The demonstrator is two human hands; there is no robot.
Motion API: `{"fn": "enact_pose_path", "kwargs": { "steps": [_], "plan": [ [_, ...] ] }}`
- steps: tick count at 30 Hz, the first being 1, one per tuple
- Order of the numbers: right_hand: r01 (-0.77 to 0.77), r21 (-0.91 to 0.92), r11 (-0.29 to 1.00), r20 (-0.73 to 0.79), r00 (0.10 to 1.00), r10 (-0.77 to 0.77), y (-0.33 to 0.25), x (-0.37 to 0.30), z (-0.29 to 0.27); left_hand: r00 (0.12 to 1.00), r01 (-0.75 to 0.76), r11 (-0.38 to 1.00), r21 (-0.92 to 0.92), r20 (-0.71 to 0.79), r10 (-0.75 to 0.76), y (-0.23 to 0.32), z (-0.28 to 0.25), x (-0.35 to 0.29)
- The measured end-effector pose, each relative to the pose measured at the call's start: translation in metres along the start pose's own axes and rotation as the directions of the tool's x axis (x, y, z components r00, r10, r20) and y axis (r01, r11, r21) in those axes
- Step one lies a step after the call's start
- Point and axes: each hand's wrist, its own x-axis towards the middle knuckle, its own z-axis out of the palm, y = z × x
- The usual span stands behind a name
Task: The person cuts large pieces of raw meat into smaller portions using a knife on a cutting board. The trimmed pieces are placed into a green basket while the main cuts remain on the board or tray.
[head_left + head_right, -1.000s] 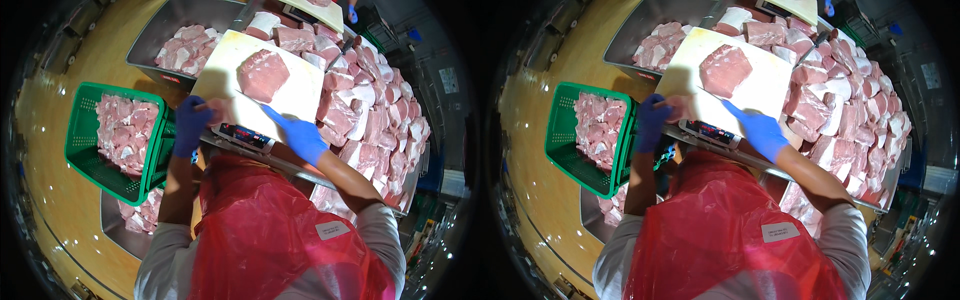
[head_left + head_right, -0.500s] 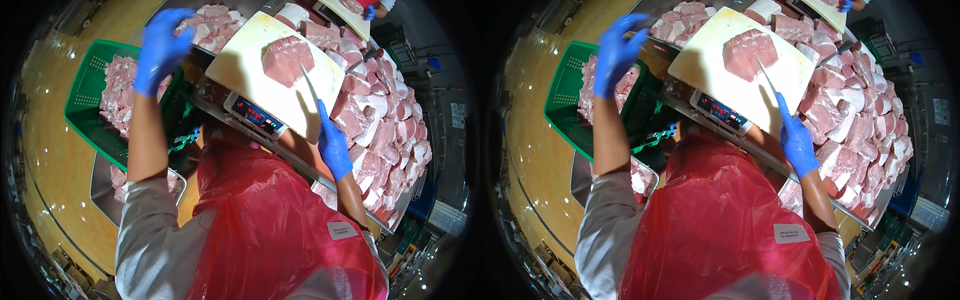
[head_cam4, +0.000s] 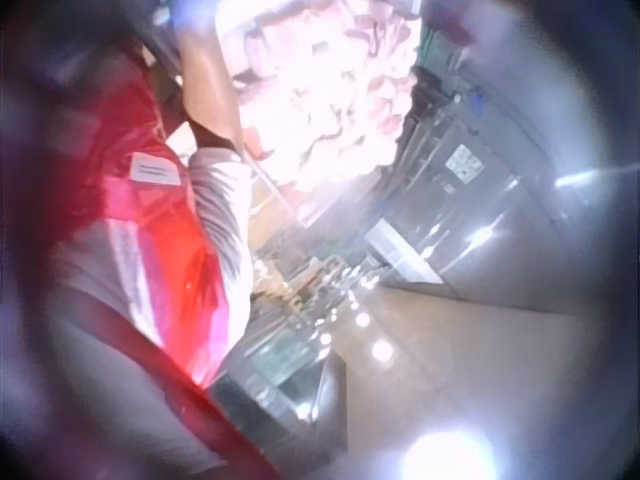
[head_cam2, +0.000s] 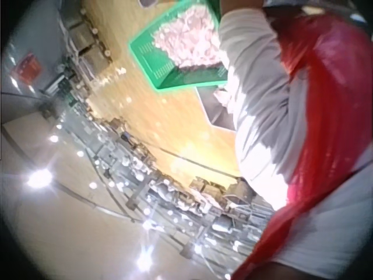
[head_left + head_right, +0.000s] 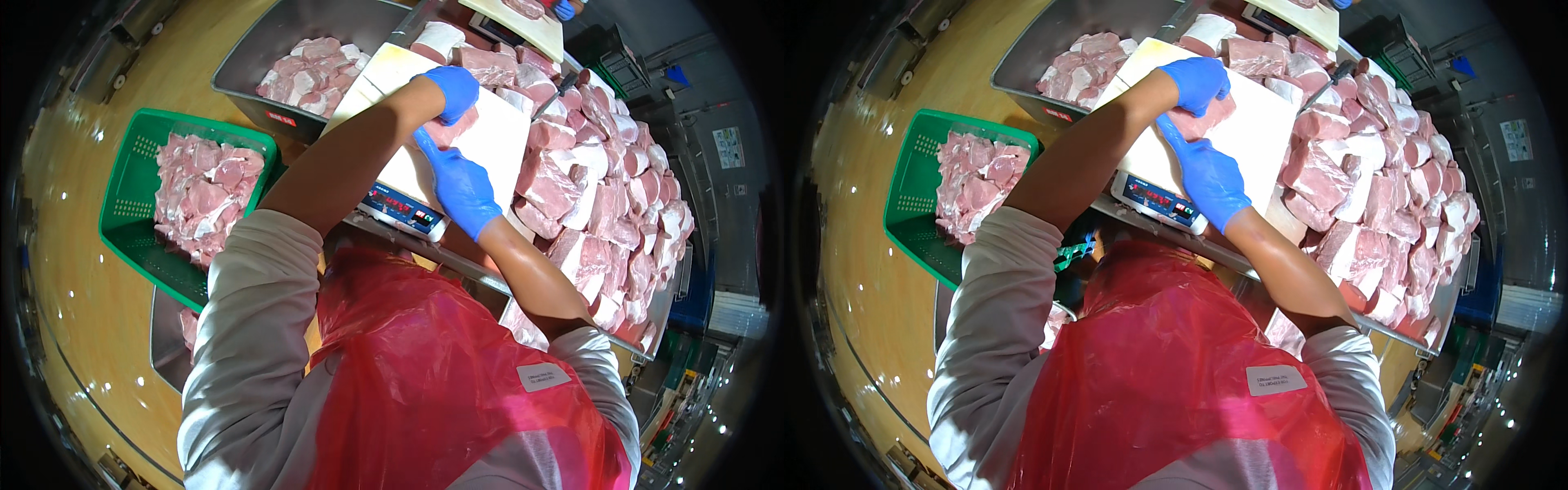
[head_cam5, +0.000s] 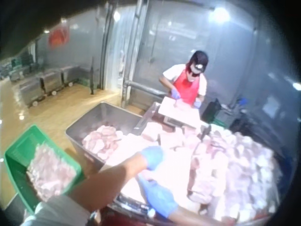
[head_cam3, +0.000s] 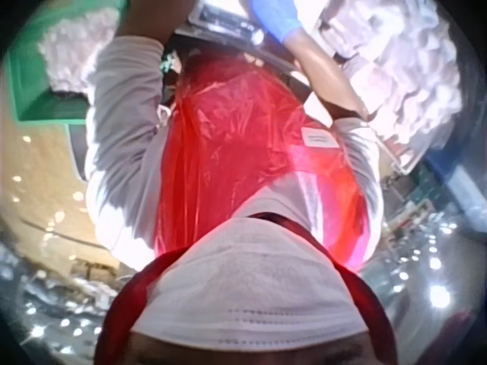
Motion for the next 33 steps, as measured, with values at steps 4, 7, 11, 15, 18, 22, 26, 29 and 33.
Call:
{"fn": "enact_pose_path", "kwargs": {
  "steps": [4, 7, 11, 15, 18, 22, 26, 29, 33],
  "plan": [
    [0.01, 0.022, 1.0, -0.002, 1.0, -0.01, 0.003, 0.004, 0.003, 0.996, -0.087, 0.994, 0.059, 0.017, 0.086, -0.004, 0.005, 0.008],
    [-0.024, -0.024, 0.999, 0.117, 0.993, 0.026, 0.003, -0.005, -0.004, 0.996, -0.088, 0.992, 0.094, 0.028, 0.086, -0.004, 0.008, 0.007],
    [-0.022, -0.038, 0.999, 0.262, 0.964, 0.031, 0.034, -0.053, -0.018, 0.995, -0.101, 0.989, 0.112, -0.003, 0.102, -0.004, 0.016, 0.006],
    [-0.02, -0.107, 0.994, 0.4, 0.914, 0.062, 0.075, -0.1, -0.045, 0.974, -0.145, 0.989, 0.042, -0.171, 0.15, -0.009, 0.029, 0.002],
    [-0.022, -0.115, 0.993, 0.38, 0.923, 0.064, 0.092, -0.126, -0.067, 0.654, -0.457, 0.863, -0.215, -0.739, 0.163, -0.047, 0.065, -0.024],
    [-0.085, -0.015, 0.996, 0.072, 0.994, 0.086, 0.09, -0.144, -0.055, 0.379, -0.165, 0.838, -0.521, -0.817, -0.434, -0.028, 0.131, -0.079],
    [-0.105, 0.14, 0.985, -0.06, 0.992, 0.114, 0.059, -0.098, -0.025, 0.355, -0.063, 0.756, -0.652, -0.723, -0.594, 0.029, 0.141, -0.082],
    [-0.062, 0.203, 0.977, -0.086, 0.993, 0.081, 0.029, -0.046, -0.027, 0.358, -0.106, 0.749, -0.654, -0.728, -0.585, 0.019, 0.138, -0.069],
    [-0.052, 0.242, 0.969, -0.014, 0.998, 0.057, 0.003, -0.004, -0.032, 0.337, -0.083, 0.824, -0.561, -0.794, -0.506, -0.004, 0.162, -0.077]
  ]
}}
